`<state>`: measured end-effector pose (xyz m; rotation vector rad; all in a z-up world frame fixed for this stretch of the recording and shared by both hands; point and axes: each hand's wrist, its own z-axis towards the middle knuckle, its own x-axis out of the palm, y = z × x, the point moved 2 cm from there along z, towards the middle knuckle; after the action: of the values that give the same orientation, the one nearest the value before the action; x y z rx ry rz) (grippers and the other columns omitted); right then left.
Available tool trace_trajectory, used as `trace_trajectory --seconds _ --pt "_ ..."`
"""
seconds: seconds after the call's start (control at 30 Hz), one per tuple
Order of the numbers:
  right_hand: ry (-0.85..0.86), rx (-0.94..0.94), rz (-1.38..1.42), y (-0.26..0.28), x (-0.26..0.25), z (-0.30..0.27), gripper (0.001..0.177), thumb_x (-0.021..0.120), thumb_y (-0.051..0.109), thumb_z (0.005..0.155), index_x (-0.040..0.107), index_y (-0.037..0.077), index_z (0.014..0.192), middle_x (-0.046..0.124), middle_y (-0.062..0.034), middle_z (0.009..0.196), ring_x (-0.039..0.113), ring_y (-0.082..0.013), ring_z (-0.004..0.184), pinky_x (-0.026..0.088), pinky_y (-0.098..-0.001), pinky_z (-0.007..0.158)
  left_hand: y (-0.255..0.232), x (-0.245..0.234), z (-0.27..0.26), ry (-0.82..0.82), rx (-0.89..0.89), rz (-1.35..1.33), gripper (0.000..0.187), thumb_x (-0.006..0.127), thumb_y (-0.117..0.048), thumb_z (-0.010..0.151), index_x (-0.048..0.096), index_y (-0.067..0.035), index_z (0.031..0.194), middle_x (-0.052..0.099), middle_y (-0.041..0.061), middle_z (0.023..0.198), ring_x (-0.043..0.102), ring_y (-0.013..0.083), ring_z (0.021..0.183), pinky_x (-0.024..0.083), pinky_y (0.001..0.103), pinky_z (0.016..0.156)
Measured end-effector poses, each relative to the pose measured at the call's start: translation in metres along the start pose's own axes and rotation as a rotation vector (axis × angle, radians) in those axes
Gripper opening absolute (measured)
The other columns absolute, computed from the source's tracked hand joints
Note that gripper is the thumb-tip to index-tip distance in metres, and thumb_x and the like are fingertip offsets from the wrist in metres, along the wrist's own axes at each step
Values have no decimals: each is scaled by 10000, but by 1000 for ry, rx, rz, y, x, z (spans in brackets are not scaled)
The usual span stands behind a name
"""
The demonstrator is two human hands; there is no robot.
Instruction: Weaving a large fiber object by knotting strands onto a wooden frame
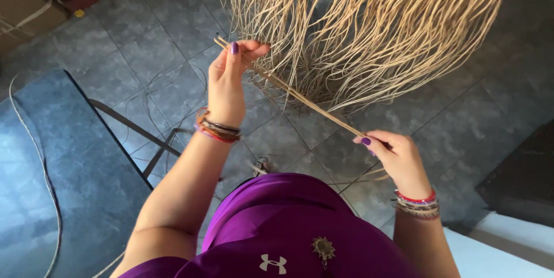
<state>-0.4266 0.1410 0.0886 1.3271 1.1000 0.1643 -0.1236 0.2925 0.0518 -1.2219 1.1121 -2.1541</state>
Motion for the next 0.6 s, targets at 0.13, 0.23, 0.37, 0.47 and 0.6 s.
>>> trace_trajectory --seconds 0.13,0.23,0.37,0.47,0.6 --pt "70 -52 -205 9 -3 3 170 669 126 945 831 85 974 777 -59 804 531 -145 621 419 -310 570 -22 -8 -11 44 228 850 519 663 -190 982 292 -75 1327 353 178 1478 304 339 1470 226 554 1269" --pt "182 -155 -330 17 13 17 209 629 158 958 837 150 955 772 39 791 456 -92 500 341 -284 501 -47 43 -24 424 442 1244 929 862 -296 821 299 -69 1525 321 198 1596 300 411 1518 243 622 1286" --pt "243 -479 -359 47 28 22 146 624 51 913 669 79 778 660 -61 746 627 -191 669 448 -336 643 16 74 -90 1074 272 1178 599 611 -344 981 417 -111 1497 742 117 974 739 345 708 583 521 525" --pt "160 -187 -338 41 8 20 161 631 156 987 790 148 959 600 32 619 404 -74 521 309 -274 505 -1 51 -54 1189 266 1263 64 544 -227 986 585 -189 1017 647 4 653 642 297 472 508 463 404" --pt "70 -79 -395 14 -40 9 227 590 144 1014 815 166 991 635 34 622 340 -86 475 274 -271 491 -9 -14 -3 1081 88 1504 199 530 -245 976 608 -210 1156 686 50 706 677 390 567 517 547 478"
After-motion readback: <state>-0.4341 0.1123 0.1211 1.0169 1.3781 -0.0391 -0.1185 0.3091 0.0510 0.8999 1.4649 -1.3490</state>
